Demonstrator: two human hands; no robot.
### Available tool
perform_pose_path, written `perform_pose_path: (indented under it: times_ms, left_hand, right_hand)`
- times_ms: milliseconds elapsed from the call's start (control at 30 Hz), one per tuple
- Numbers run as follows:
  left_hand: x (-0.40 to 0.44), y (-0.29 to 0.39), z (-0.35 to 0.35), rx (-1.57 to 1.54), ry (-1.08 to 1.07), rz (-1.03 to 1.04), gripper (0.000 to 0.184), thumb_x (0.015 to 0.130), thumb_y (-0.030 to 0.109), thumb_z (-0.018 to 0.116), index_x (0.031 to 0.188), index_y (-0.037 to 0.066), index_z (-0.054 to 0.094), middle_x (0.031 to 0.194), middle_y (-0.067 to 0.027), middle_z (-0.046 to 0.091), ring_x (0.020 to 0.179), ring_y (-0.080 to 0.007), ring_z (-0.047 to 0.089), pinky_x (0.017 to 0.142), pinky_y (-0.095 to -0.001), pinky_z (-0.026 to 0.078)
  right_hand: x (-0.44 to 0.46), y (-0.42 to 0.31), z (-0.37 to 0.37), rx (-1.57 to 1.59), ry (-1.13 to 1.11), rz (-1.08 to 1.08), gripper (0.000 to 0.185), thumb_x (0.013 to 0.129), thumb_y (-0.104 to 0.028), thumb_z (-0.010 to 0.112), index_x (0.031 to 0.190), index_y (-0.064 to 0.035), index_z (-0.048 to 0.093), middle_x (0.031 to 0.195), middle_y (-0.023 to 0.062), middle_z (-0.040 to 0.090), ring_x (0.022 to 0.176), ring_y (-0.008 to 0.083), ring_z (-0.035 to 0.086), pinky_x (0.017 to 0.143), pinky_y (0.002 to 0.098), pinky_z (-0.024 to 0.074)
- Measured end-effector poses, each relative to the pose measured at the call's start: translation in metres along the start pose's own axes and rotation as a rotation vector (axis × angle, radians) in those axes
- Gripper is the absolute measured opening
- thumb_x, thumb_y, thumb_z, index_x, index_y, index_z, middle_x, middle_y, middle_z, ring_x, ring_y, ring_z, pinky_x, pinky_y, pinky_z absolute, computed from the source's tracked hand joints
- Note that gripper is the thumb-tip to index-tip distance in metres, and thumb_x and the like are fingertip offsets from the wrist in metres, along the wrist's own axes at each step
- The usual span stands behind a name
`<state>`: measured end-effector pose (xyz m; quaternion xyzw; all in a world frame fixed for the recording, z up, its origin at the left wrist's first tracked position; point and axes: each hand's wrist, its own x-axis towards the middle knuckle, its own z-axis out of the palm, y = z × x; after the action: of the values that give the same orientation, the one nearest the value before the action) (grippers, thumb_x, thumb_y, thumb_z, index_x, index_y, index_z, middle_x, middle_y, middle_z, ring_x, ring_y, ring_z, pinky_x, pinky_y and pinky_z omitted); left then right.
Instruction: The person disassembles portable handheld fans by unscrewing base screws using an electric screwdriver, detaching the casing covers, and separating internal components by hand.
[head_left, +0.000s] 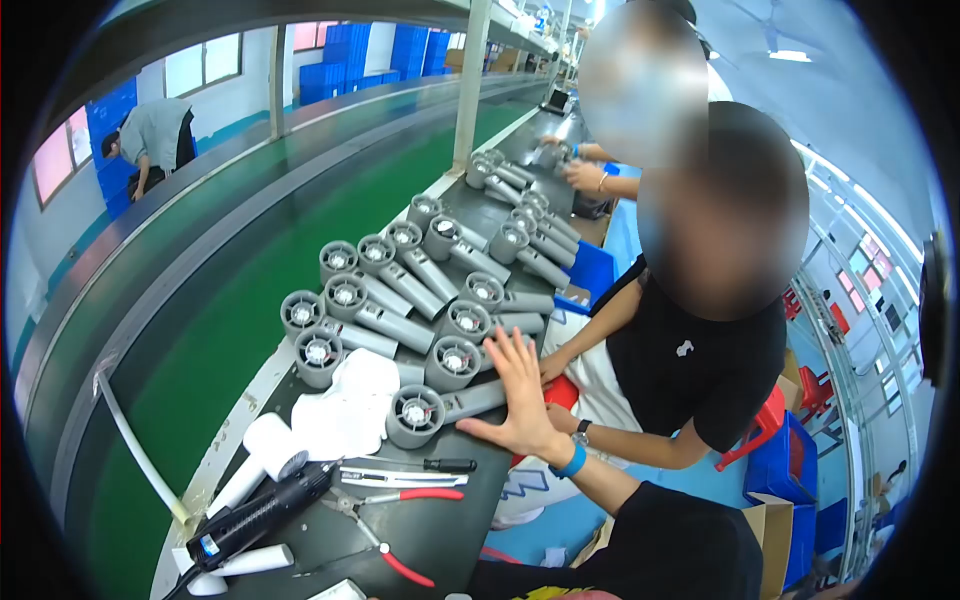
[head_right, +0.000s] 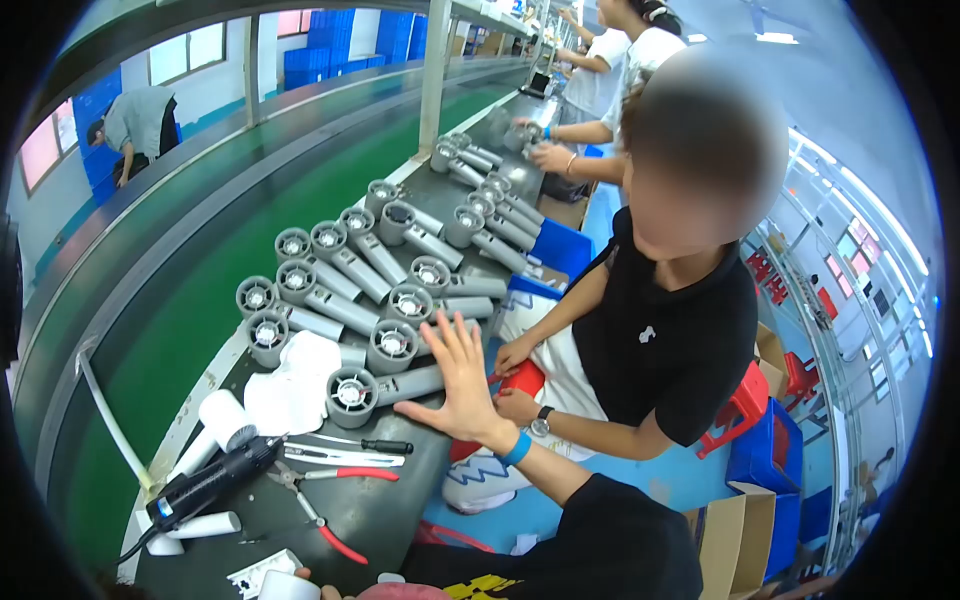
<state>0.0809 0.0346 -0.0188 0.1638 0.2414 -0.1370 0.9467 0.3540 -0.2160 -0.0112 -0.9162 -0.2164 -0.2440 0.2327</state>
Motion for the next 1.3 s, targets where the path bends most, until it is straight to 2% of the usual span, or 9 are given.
perform_pose_path:
  times_ms: [67, 333, 567, 667, 700, 1033, 1100, 1267, 1300]
  left_hand:
    - [-0.008, 0.015, 0.057, 0.106, -0.282, 0.334, 0.067, 0.087, 0.013, 0.065, 0.142, 0.012, 0.027, 0.079, -0.0036, 0.041, 0.067, -0.0145, 0.041, 0.064, -0.0307, 0.035]
    - [0.001, -0.007, 0.003, 0.007, -0.294, 0.260, 0.024, 0.087, 0.020, 0.064, 0.091, 0.009, 0.043, 0.075, -0.0037, 0.042, 0.069, -0.0158, 0.040, 0.066, -0.0326, 0.038]
    - [-0.005, -0.003, 0.047, 0.119, -0.220, 0.443, 0.020, 0.085, 0.015, 0.060, 0.092, 0.008, 0.043, 0.080, -0.0027, 0.038, 0.065, -0.0129, 0.037, 0.063, -0.0282, 0.034]
    - [0.000, -0.002, 0.032, 0.151, -0.361, 0.442, 0.020, 0.086, 0.014, 0.059, 0.095, 0.006, 0.043, 0.080, -0.0028, 0.038, 0.065, -0.0127, 0.037, 0.063, -0.0286, 0.034]
    - [0.004, -0.007, 0.021, 0.128, -0.248, 0.545, 0.068, 0.082, 0.013, 0.059, 0.141, 0.004, 0.026, 0.075, -0.0037, 0.039, 0.057, -0.0129, 0.041, 0.055, -0.0297, 0.038]
    - [-0.012, -0.009, 0.010, 0.069, -0.288, 0.567, 0.071, 0.081, 0.011, 0.060, 0.143, 0.007, 0.026, 0.077, -0.0068, 0.043, 0.059, -0.0177, 0.047, 0.058, -0.0346, 0.041]
    - [-0.015, -0.009, 0.007, 0.077, -0.302, 0.564, 0.071, 0.082, 0.012, 0.060, 0.143, 0.007, 0.026, 0.078, -0.0069, 0.043, 0.060, -0.0178, 0.047, 0.058, -0.0348, 0.041]
    - [-0.020, -0.007, 0.006, 0.131, -0.225, 0.654, 0.069, 0.082, 0.012, 0.057, 0.144, 0.004, 0.027, 0.078, -0.0051, 0.042, 0.057, -0.0139, 0.044, 0.055, -0.0315, 0.041]
    - [-0.022, -0.006, 0.005, 0.133, -0.211, 0.673, 0.069, 0.082, 0.012, 0.057, 0.144, 0.004, 0.027, 0.078, -0.0050, 0.042, 0.058, -0.0139, 0.044, 0.055, -0.0315, 0.041]
  right_hand:
    - [0.002, -0.003, 0.001, 0.023, -0.043, 0.009, 0.095, 0.069, -0.048, 0.077, 0.142, -0.0044, 0.035, 0.147, 0.0233, 0.030, 0.140, 0.0398, 0.023, 0.113, 0.0533, 0.0114]
    - [0.001, -0.004, 0.001, 0.044, -0.041, 0.018, 0.096, 0.068, -0.044, 0.077, 0.143, -0.0034, 0.034, 0.148, 0.0219, 0.030, 0.141, 0.0382, 0.021, 0.114, 0.0525, 0.0093]
    - [-0.003, -0.004, 0.002, 0.004, -0.003, 0.004, 0.096, 0.070, -0.047, 0.075, 0.143, -0.0021, 0.033, 0.150, 0.0221, 0.027, 0.142, 0.0393, 0.015, 0.114, 0.0520, 0.0078]
    - [-0.004, 0.000, 0.004, 0.006, 0.017, -0.010, 0.097, 0.070, -0.046, 0.076, 0.144, -0.0019, 0.032, 0.150, 0.0223, 0.027, 0.142, 0.0389, 0.015, 0.114, 0.0518, 0.0078]
    - [-0.004, 0.000, 0.004, 0.000, 0.010, -0.018, 0.096, 0.070, -0.044, 0.077, 0.144, -0.0016, 0.032, 0.150, 0.0225, 0.027, 0.142, 0.0394, 0.016, 0.114, 0.0512, 0.0085]
    - [-0.013, -0.025, -0.006, -0.021, 0.147, -0.111, 0.075, 0.075, -0.027, 0.076, 0.138, -0.0029, 0.042, 0.146, 0.0181, 0.036, 0.139, 0.0378, 0.023, 0.113, 0.0484, 0.0158]
    - [-0.019, -0.035, -0.009, 0.227, 0.204, -0.034, 0.066, 0.079, -0.019, 0.070, 0.137, -0.0024, 0.043, 0.145, 0.0170, 0.039, 0.139, 0.0360, 0.024, 0.113, 0.0460, 0.0180]
    - [-0.039, -0.081, -0.031, 0.474, 0.171, -0.077, 0.040, 0.079, -0.002, 0.062, 0.118, 0.0020, 0.058, 0.123, 0.0154, 0.058, 0.122, 0.0331, 0.049, 0.103, 0.0402, 0.0349]
    - [-0.046, -0.087, -0.030, 0.521, 0.112, -0.182, 0.034, 0.080, -0.002, 0.058, 0.113, 0.0022, 0.059, 0.112, 0.0148, 0.064, 0.096, 0.0213, 0.062, 0.078, 0.0283, 0.0467]
